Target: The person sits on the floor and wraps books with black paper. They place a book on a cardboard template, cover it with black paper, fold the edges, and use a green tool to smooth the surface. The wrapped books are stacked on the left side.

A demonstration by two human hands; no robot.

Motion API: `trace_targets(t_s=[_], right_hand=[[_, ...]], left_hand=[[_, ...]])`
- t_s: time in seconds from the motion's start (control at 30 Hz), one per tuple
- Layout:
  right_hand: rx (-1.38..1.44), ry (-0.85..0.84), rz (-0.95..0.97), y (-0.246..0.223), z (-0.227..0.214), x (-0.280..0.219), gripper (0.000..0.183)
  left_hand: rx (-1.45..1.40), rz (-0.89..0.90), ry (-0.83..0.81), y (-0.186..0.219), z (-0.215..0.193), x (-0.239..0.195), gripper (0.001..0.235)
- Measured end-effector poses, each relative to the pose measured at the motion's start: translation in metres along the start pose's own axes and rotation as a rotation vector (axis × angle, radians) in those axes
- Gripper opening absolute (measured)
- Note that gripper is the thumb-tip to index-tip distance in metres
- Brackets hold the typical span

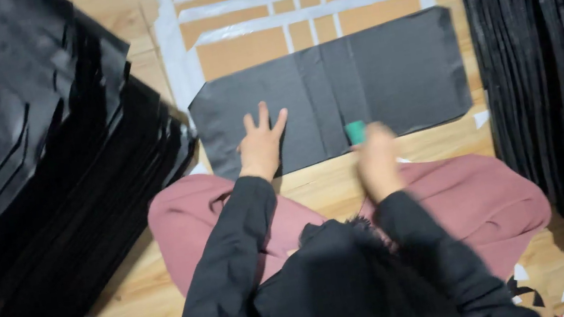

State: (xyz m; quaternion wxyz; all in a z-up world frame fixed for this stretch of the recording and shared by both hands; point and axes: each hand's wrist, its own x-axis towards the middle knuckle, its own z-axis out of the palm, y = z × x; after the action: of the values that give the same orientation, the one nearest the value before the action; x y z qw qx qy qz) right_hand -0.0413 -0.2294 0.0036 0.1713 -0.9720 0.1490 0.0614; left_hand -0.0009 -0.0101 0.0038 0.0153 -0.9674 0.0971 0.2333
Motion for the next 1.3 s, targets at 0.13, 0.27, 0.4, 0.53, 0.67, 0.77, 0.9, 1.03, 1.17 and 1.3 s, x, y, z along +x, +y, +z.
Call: trace_targets(t_s=[0.13, 0.27, 0.4, 0.53, 0.67, 0.77, 0.9, 1.03, 1.17, 1.3], right_hand=[[-0.133, -0.061, -0.404, -0.082, 0.043, -0.061, 0.024], [-0.063, -0.099, -0.802, -0.091, 0.132, -0.065, 0.021], [-0.178, -0.055, -0.834, -0.095, 0.044, -0.052, 0.020], [0.186, -0.254, -0.082, -0.015, -0.029, 0.002, 0.017], [-0.110, -0.021, 0.131, 0.126, -0.027, 0.095, 0.034], [-0.065, -0.062, 0.291, 0.149, -0.019, 0.114, 0.039], [-0.136, 0.048, 0.260, 0.059, 0.016, 0.056, 0.047], [-0.300, 0.028, -0.222, -0.035, 0.051, -0.026, 0.023], [-0.160, -0.112, -0.331, 0.008, 0.025, 0.014, 0.030], [-0.054, 0.140, 0.017, 0.172, -0.014, 0.094, 0.018]], left_hand=[[0.003, 0.087, 0.106, -0.013, 0.019, 0.020, 0.090], [-0.214, 0.085, 0.065, -0.016, -0.004, 0.007, 0.076], [-0.058, 0.074, 0.211, -0.009, -0.005, 0.005, 0.070], [0.060, 0.084, 0.201, -0.002, -0.019, -0.012, 0.068], [0.078, 0.076, 0.154, -0.005, -0.021, -0.004, 0.076], [0.083, 0.078, 0.150, -0.002, -0.028, -0.011, 0.076], [0.069, 0.085, 0.204, -0.001, -0.021, -0.002, 0.073], [0.100, 0.068, 0.180, 0.004, -0.012, 0.000, 0.076], [0.110, 0.054, 0.131, -0.001, -0.020, -0.006, 0.081], [0.126, 0.035, 0.127, 0.003, -0.018, -0.011, 0.082]])
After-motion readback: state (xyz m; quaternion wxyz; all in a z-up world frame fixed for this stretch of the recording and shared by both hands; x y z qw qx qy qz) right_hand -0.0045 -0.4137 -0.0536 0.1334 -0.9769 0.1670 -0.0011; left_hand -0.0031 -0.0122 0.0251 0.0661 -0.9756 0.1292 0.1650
